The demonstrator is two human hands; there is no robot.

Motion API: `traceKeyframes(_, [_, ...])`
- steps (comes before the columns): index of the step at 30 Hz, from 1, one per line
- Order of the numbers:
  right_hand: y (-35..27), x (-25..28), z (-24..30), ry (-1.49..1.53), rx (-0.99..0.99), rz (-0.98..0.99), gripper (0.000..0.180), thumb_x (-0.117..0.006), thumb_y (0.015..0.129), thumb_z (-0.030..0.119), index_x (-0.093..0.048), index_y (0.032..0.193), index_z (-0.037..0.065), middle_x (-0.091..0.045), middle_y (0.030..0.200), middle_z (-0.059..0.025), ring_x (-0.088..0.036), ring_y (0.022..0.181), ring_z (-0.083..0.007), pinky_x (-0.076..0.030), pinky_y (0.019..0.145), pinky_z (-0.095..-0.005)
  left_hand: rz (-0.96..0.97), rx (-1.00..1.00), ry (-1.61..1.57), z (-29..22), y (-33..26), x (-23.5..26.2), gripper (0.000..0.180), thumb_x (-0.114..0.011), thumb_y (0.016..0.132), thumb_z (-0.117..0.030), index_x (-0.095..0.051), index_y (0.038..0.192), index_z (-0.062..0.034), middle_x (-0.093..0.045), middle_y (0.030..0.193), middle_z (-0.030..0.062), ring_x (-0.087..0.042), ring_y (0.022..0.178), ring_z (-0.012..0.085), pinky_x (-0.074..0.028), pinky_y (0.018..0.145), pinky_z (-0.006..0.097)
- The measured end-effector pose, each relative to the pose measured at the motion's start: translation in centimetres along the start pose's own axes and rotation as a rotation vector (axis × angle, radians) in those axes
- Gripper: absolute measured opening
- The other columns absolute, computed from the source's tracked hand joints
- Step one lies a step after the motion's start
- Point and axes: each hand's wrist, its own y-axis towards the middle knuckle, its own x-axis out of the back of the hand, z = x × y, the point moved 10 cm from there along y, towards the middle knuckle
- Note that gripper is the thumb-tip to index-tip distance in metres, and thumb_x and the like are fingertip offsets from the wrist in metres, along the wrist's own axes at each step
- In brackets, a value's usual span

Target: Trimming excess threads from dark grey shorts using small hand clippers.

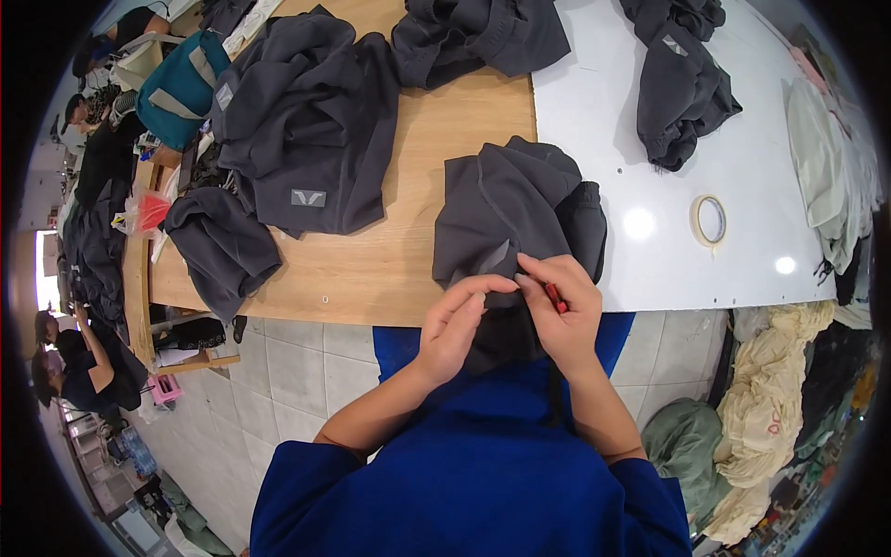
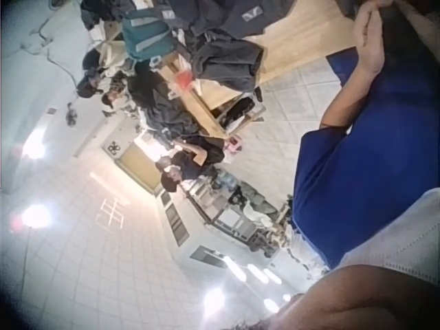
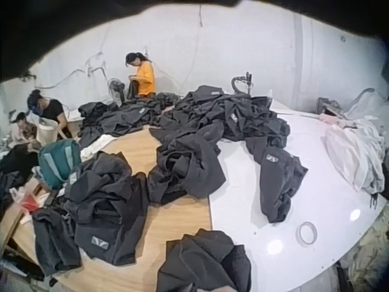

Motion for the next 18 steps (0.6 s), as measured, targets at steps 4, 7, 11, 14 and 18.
traceKeyframes(4, [0.0,1.1,-1.1,0.011,-0.018,-0.121,0.018,-0.064,0.079,-0.006,-0.068,0.095,0.002,-0.058,0.078,-0.0041,-0.049,0.061,-0.0082,-0.037,0.054,-0.0185,0.033,-0.053,0.062,-1.0,0.1,-0.8,0.034,-0.034,0.098,-0.016,-0.048,0.122,0.0031,-0.053,0.119,0.0089,-0.048,0.112,0.0115,-0.036,0.096,0.025])
traceKeyframes(7, [-0.1,0.7,-0.6,0.048,-0.026,-0.049,0.018,-0.066,0.077,-0.006,-0.066,0.094,0.001,-0.057,0.078,-0.0054,-0.05,0.063,-0.0103,-0.039,0.056,-0.0202,0.053,-0.035,-0.152,-0.4,0.3,-1.1,0.039,-0.032,0.1,-0.025,-0.041,0.127,0.0014,-0.047,0.124,0.0102,-0.047,0.117,0.0149,-0.035,0.102,0.032])
traceKeyframes(11, [-0.7,-0.1,-1.1,0.019,-0.011,-0.04,0.019,-0.067,0.076,-0.006,-0.065,0.093,0.001,-0.056,0.077,-0.0063,-0.051,0.063,-0.0129,-0.041,0.057,-0.0214,0.187,-0.074,-0.22,-0.1,0.6,-2.7,0.043,-0.03,0.101,-0.031,-0.033,0.13,0.0005,-0.042,0.128,0.0119,-0.045,0.12,0.0194,-0.033,0.105,0.038])
traceKeyframes(14, [-1.2,0.8,-0.5,-0.04,0.085,-0.135,0.012,-0.065,0.078,-0.005,-0.063,0.089,0.0,-0.055,0.078,-0.0059,-0.051,0.063,-0.0118,-0.041,0.057,-0.021,0.214,-0.05,-0.187,0.7,0.6,-3.3,0.043,-0.033,0.1,-0.032,-0.032,0.129,0.0001,-0.042,0.128,0.0128,-0.043,0.122,0.0221,-0.031,0.106,0.039])
traceKeyframes(18, [-1.5,3.6,-3.6,0.162,-0.12,-0.315,0.004,-0.059,0.087,0.0,-0.058,0.087,0.003,-0.054,0.079,0.0002,-0.047,0.066,-0.0047,-0.038,0.057,-0.0168,0.19,-0.063,-0.123,-0.1,1.1,-3.0,0.038,-0.038,0.098,-0.015,-0.028,0.132,-0.001,-0.041,0.13,0.0143,-0.041,0.124,0.023,-0.029,0.107,0.039])
